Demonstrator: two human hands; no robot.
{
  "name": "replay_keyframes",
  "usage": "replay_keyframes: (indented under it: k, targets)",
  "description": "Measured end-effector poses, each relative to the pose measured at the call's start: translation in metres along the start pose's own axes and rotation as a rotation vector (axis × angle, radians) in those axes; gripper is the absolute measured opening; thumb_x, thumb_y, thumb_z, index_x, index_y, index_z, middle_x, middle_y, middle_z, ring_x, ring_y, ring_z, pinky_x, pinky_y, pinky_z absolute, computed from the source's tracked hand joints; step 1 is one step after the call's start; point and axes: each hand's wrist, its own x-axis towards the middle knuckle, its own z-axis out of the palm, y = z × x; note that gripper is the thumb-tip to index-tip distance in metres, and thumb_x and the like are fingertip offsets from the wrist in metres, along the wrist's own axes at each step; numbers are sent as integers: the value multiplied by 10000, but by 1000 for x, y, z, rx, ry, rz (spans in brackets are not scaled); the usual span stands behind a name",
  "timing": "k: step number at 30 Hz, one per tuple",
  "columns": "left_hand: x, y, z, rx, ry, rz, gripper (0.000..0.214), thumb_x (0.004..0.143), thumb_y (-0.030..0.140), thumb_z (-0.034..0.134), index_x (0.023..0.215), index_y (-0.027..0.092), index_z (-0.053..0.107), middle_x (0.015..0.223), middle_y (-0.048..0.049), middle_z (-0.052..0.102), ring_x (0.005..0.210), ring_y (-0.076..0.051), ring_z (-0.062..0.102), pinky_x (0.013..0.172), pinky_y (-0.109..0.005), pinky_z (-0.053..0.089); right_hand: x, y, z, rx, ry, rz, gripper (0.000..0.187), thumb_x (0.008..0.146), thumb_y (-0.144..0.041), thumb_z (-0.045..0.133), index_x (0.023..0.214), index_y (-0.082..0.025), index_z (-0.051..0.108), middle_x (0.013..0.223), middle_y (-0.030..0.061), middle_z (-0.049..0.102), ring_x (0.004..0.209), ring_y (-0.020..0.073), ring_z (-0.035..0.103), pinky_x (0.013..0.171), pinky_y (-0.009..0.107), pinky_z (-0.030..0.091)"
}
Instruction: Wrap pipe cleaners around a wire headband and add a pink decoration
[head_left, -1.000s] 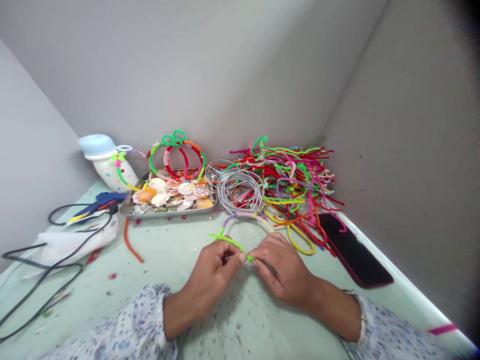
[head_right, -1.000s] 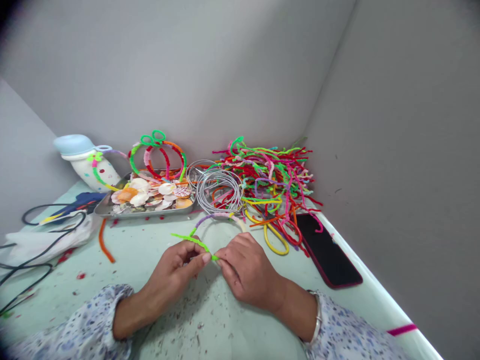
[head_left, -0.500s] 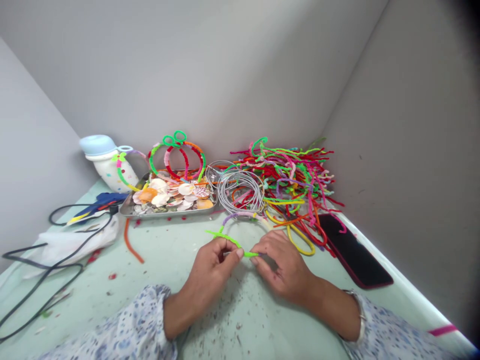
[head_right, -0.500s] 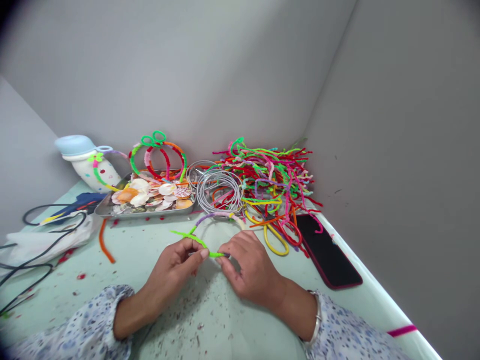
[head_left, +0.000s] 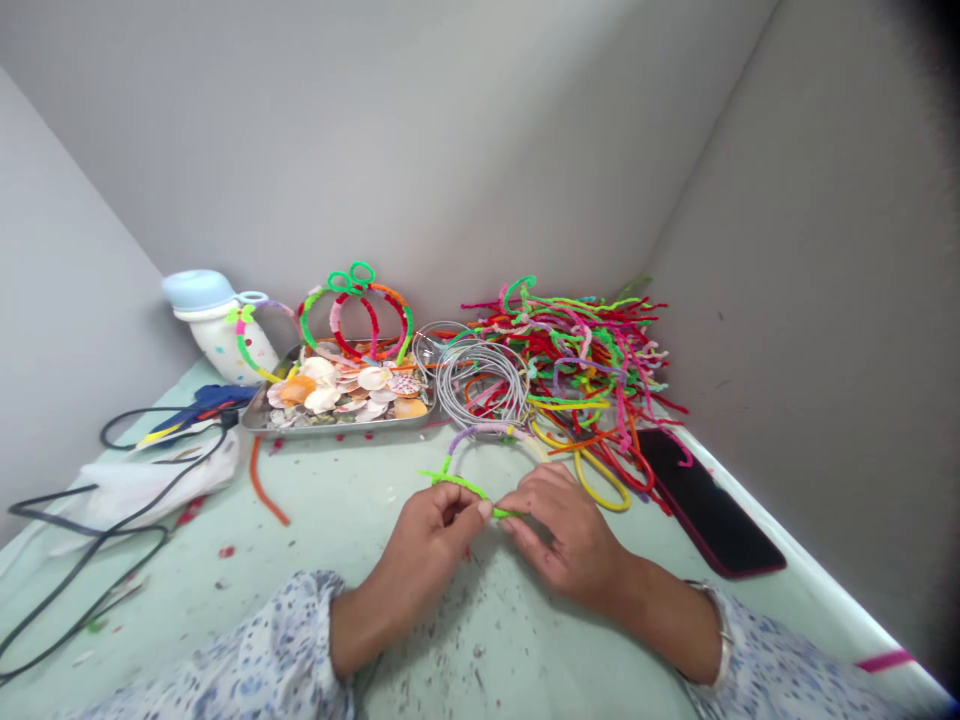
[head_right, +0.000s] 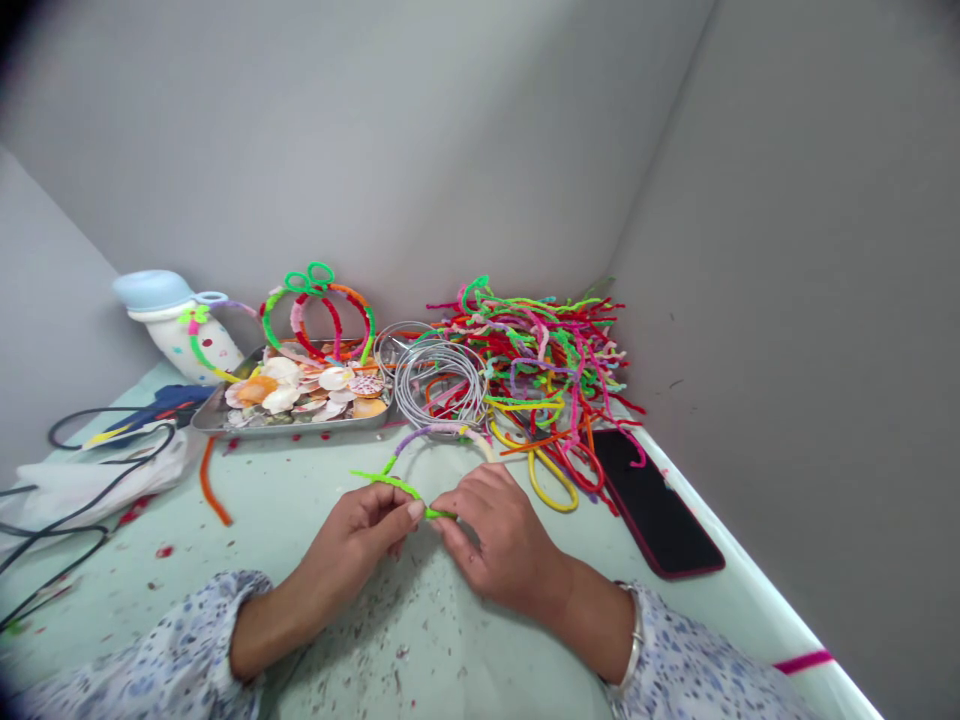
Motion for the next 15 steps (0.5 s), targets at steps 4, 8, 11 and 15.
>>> replay_keyframes:
  k: [4,8,11,15]
  targets:
    - [1,1,-1,21,12,-14,232,786,355,581,681,148,598,537,38,504,513,-113,451,520,-235,334,-1,-1,2,-13,-25,-17,67,887,-156,527,920,-168,584,759,35,604,733,180,509,731,358,377]
    - [1,-1,-1,9,4,-65,202,751,325,571,635,159,564,496,49,467,479,-106,411,490,-232,317,-2,-3,2,-36,-63,-34,91,901,-160,500,911,-162,591,749,38,603,724,179,509,730,361,373]
    - [3,-3,-1,-23,3,-89,179,718,299,569,603,163,543,491,53,446,466,-99,383,472,-228,302,-1,-4,1,-50,-73,-53,100,903,-163,498,907,-159,598,742,40,605,718,179,511,721,358,372]
    - [4,-3,0,-34,-20,-102,196,742,308,561,607,168,531,482,60,426,449,-96,369,454,-227,287,0,-3,1,-49,-60,-48,109,905,-167,488,902,-163,597,742,38,607,716,178,511,724,356,377]
